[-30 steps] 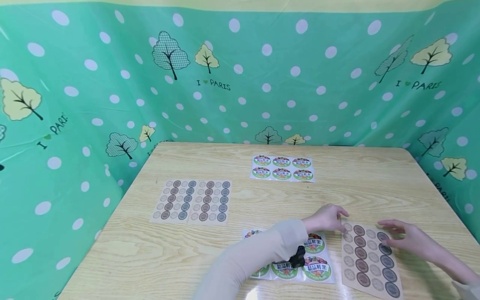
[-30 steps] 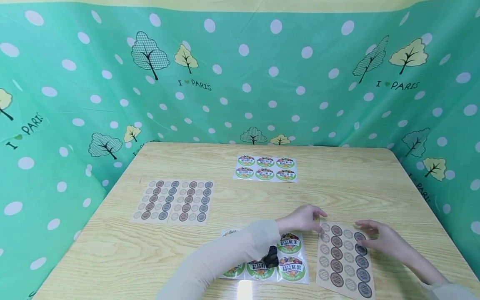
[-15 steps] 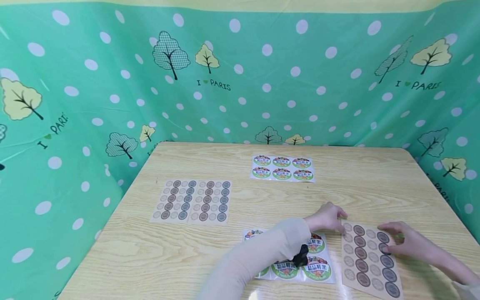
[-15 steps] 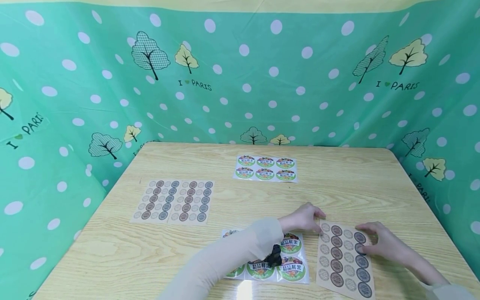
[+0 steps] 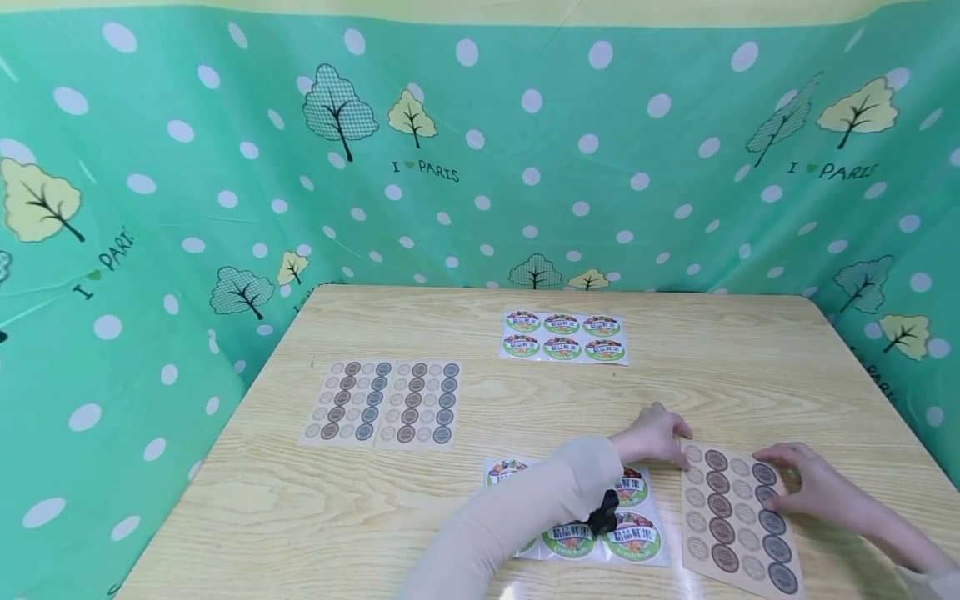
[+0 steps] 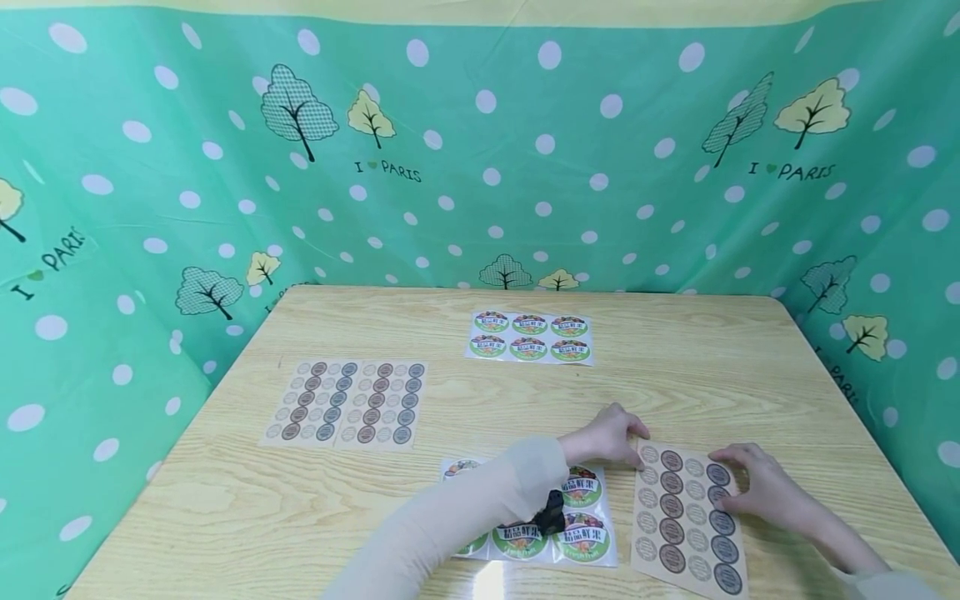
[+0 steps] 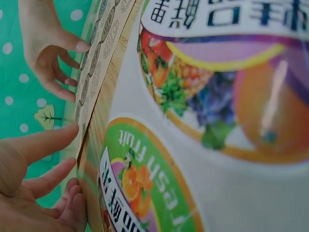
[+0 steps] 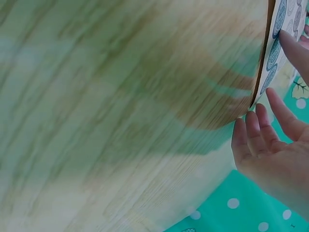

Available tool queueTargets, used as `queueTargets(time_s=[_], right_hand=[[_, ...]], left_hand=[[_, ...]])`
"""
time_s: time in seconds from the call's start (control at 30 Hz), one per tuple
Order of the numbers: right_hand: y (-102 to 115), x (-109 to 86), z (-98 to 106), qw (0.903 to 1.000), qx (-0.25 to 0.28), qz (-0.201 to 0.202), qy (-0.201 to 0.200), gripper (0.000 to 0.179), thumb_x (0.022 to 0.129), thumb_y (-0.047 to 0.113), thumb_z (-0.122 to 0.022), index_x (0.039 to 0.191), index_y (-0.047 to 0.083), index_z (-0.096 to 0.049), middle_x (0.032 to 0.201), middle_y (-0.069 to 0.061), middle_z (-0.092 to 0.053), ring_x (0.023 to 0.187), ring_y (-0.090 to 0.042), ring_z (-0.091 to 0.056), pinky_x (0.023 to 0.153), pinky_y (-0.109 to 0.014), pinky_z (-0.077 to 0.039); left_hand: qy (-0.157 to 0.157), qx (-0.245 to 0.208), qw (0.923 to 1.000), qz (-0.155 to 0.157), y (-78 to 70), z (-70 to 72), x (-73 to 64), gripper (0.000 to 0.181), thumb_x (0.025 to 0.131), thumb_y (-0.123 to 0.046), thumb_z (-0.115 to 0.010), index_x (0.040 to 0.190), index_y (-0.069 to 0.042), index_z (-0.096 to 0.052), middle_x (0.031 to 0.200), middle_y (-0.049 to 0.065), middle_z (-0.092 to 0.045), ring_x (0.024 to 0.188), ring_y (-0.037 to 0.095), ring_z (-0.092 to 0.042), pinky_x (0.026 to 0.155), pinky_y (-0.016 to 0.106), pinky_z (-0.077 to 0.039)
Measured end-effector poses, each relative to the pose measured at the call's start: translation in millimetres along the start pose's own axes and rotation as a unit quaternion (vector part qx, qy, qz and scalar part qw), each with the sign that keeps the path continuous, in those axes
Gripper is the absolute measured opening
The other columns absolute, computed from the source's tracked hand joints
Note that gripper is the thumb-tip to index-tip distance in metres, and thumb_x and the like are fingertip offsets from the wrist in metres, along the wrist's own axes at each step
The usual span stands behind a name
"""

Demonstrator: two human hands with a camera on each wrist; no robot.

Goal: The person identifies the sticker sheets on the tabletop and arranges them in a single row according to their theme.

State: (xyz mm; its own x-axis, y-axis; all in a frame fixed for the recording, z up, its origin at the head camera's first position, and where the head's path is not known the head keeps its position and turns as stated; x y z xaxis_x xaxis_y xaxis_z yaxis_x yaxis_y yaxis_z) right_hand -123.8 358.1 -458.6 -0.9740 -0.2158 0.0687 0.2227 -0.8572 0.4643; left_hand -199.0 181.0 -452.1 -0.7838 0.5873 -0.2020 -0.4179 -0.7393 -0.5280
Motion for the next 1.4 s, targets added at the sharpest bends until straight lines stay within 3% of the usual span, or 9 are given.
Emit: queueTargets(time_s=[0.13,0.33,0.43,0.6,1.0,1.13,1.23,1.33,1.4], right_hand=[[1.1,-0.1,0.1,0.9996,-0.018,0.013,-0.016,0.057,0.046,0.012,-0.083,0.095,-0.003,-0.059,0.094,-0.02,-0.054,0.082,0.003,-0.042,0.066,-0.018,-0.035],[2.3,0.4,1.0,0.9999,-0.003,0.01,-0.007,0.056,0.047,0.01,-0.082,0.096,-0.004,-0.059,0.094,-0.019,-0.053,0.082,0.008,-0.039,0.065,-0.013,-0.032],[2.7,1.0,0.3,1.0,0.0,-0.002,0.006,0.056,0.048,0.009,-0.081,0.097,-0.005,-0.058,0.095,-0.021,-0.053,0.086,-0.008,-0.047,0.07,-0.022,-0.037],[1.8,2.3,-1.2,0.9987,0.023,-0.023,0.038,0.056,0.052,0.006,-0.079,0.1,-0.009,-0.055,0.097,-0.026,-0.05,0.087,-0.042,-0.048,0.072,-0.052,-0.04],[0.2,-1.1,-1.3,0.9987,0.046,-0.008,0.02,0.062,0.05,0.01,-0.079,0.103,-0.01,-0.053,0.099,-0.029,-0.046,0.089,-0.049,-0.045,0.072,-0.063,-0.034],[-1.1,-1.4,-0.9,0.9985,0.046,0.025,-0.015,0.06,0.047,0.007,-0.081,0.099,-0.008,-0.054,0.096,-0.016,-0.051,0.09,-0.013,-0.05,0.078,-0.035,-0.04],[-0.7,-0.7,-0.4,0.9961,0.06,0.052,-0.037,0.058,0.045,0.004,-0.081,0.095,-0.006,-0.054,0.092,0.005,-0.052,0.082,0.01,-0.039,0.067,-0.012,-0.03],[0.4,0.6,-0.2,0.9932,0.086,0.066,-0.042,0.057,0.046,0.0,-0.081,0.095,-0.006,-0.053,0.088,0.019,-0.047,0.079,0.012,-0.038,0.065,-0.008,-0.026],[1.2,0.7,-0.7,0.9918,0.097,0.073,-0.038,0.056,0.047,-0.002,-0.08,0.096,-0.005,-0.051,0.087,0.019,-0.046,0.078,0.009,-0.038,0.064,-0.008,-0.026]], left_hand=[[-0.016,0.041,0.999,-0.002,-2.0,-1.7,-1.2,0.04,0.062,-0.029,-0.078,0.1,-0.027,-0.064,0.091,-0.01,-0.046,0.083,0.003,-0.04,0.07,0.011,-0.033],[-0.026,0.087,0.9958,-0.009,-4.7,-3.1,-2.9,0.039,0.063,-0.032,-0.077,0.1,-0.03,-0.064,0.093,-0.011,-0.047,0.083,0.003,-0.039,0.067,0.011,-0.031],[-0.028,0.091,0.9954,-0.01,-5.0,-2.8,-3.3,0.038,0.063,-0.032,-0.078,0.098,-0.03,-0.065,0.092,-0.012,-0.047,0.082,0.002,-0.038,0.067,0.011,-0.031],[-0.031,0.099,0.9944,-0.015,-5.9,-3.3,-3.0,0.032,0.064,-0.032,-0.077,0.094,-0.031,-0.066,0.088,-0.013,-0.047,0.08,0.002,-0.037,0.065,0.012,-0.03],[-0.012,0.09,0.9959,-0.008,-5.8,-5.9,-2.6,0.016,0.067,-0.031,-0.075,0.08,-0.027,-0.068,0.08,-0.012,-0.045,0.075,0.004,-0.033,0.063,0.014,-0.028],[-0.014,0.08,0.9967,-0.011,-6.0,-5.3,-3.4,0.014,0.067,-0.03,-0.075,0.078,-0.026,-0.067,0.078,-0.013,-0.045,0.073,0.003,-0.033,0.063,0.014,-0.028],[-0.015,0.068,0.9975,-0.013,-5.5,-5.3,-3.5,0.014,0.067,-0.028,-0.075,0.076,-0.025,-0.065,0.076,-0.014,-0.047,0.072,0.003,-0.033,0.063,0.015,-0.027],[-0.012,0.053,0.9985,-0.012,-4.5,-5.7,-3.1,0.014,0.067,-0.027,-0.075,0.076,-0.025,-0.065,0.074,-0.015,-0.048,0.071,0.003,-0.034,0.064,0.015,-0.028],[-0.012,0.044,0.9989,-0.014,-3.4,-7.2,-2.0,0.014,0.067,-0.026,-0.074,0.077,-0.025,-0.064,0.073,-0.016,-0.048,0.071,0.003,-0.035,0.064,0.015,-0.028]])
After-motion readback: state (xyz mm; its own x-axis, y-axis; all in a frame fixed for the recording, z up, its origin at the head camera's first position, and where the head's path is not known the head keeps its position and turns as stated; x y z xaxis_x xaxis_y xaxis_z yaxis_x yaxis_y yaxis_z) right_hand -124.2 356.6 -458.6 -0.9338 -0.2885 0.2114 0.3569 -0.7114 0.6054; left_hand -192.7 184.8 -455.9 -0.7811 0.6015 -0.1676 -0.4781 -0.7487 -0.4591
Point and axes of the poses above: each hand's wrist, its own x-axis towards the middle knuckle, its own z-axis out of the back of the hand, y = z × x, the point moved 5 cm from there along x, towards the middle knuckle
